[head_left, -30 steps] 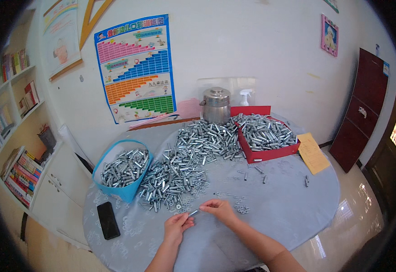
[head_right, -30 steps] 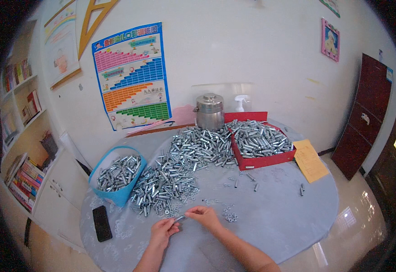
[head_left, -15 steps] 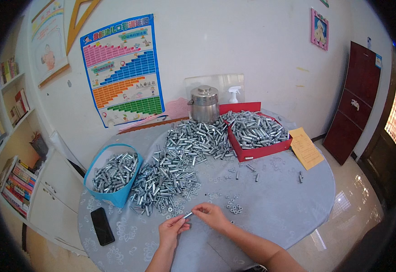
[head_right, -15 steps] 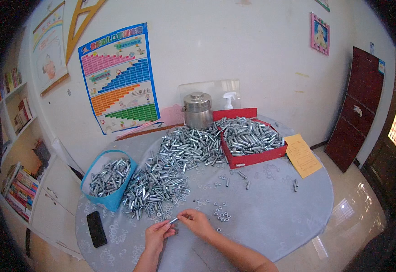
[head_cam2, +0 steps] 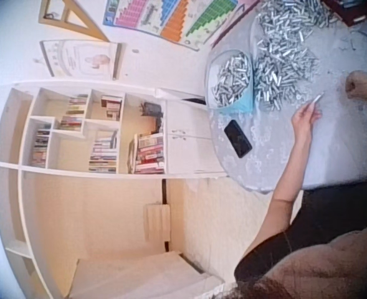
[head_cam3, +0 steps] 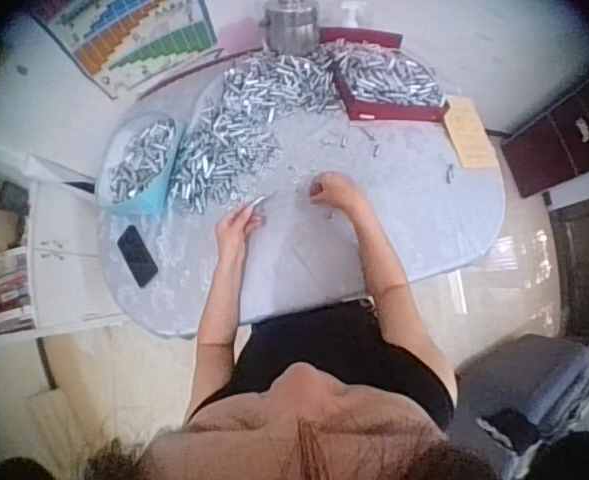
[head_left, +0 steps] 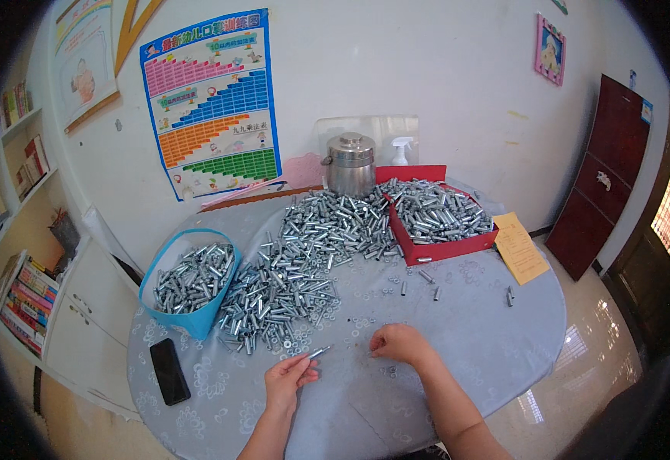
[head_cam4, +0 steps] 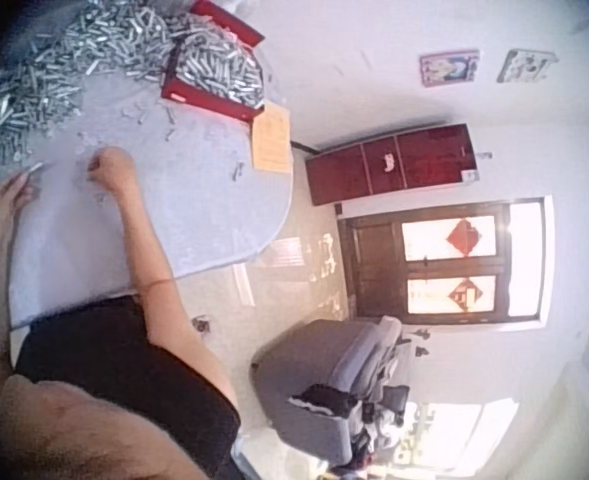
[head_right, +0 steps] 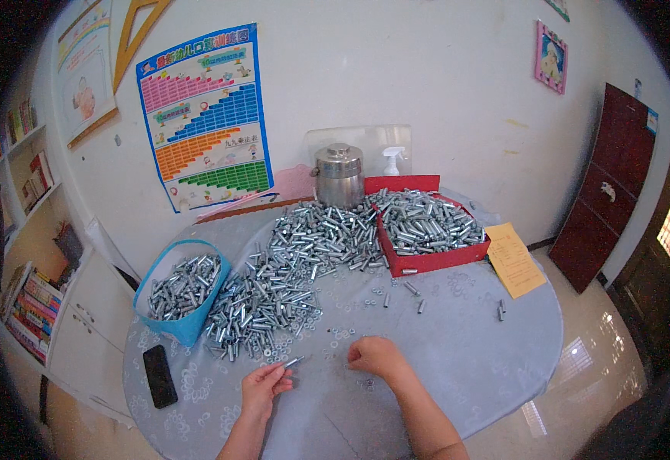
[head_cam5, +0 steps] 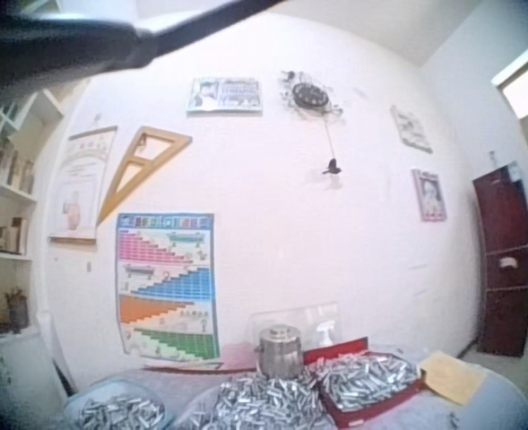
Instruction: The person sits at a table covered with a large pile of metal bolts and washers. They repeatedly pick up a bolt and a washer, thread the washer onto the bolt, and place the assembled unit into a red box on the right side of the table. The task continues in a repetitive loop throughout the video.
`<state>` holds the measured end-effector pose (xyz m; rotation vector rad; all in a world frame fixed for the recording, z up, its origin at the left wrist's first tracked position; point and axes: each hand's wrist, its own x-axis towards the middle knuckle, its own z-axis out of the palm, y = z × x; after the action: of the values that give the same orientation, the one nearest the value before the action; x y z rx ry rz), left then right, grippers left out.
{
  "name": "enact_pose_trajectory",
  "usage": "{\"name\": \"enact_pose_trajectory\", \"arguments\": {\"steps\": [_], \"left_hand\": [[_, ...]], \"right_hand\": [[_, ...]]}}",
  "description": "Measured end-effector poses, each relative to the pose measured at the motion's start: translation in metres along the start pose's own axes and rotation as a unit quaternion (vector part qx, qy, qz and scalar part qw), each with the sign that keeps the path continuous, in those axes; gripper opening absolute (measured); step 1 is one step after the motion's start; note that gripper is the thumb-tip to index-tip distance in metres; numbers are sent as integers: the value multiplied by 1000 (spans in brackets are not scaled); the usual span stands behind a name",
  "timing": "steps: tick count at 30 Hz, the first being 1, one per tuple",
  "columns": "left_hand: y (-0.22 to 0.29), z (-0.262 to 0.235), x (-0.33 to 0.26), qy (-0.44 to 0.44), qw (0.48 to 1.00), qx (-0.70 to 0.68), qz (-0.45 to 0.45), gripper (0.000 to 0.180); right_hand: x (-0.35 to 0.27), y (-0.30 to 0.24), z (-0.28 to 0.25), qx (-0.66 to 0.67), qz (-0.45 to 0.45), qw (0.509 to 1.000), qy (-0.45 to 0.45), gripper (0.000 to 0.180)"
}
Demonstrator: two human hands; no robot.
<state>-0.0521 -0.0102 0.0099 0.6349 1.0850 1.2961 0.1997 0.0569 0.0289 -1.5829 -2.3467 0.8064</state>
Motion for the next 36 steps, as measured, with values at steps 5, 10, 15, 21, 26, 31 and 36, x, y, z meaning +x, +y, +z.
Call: {"name": "enact_pose_trajectory", "arguments": {"steps": [5, 10, 15, 21, 26, 31, 36], "left_hand": [[1, 1, -1, 0, 1000, 1, -3, 20], [-3, 0, 0, -12, 1000, -8, -3, 20], [-5, 1, 1, -40, 999, -14, -31, 21], [-5, -1, -1, -60, 997, -28, -49, 21], [-8, -6, 2, -59, 995, -41, -74, 22], [-7, -8, 4, -43, 992, -86, -82, 19], [-1, -22, 10, 2, 990, -137, -18, 18]], "right_hand": [[-1, -3, 2, -10, 7, 1000, 12, 18], [6, -12, 5, 201, 31, 975, 91, 16], [12, -33, 21, 512, -1, 859, 17, 11], [14, -40, 32, 563, 7, 826, -22, 13], [16, -40, 39, 500, 17, 866, -4, 17], [20, -46, 53, 364, -119, 917, 107, 23], [24, -57, 59, 121, -182, 954, 206, 24]]}}
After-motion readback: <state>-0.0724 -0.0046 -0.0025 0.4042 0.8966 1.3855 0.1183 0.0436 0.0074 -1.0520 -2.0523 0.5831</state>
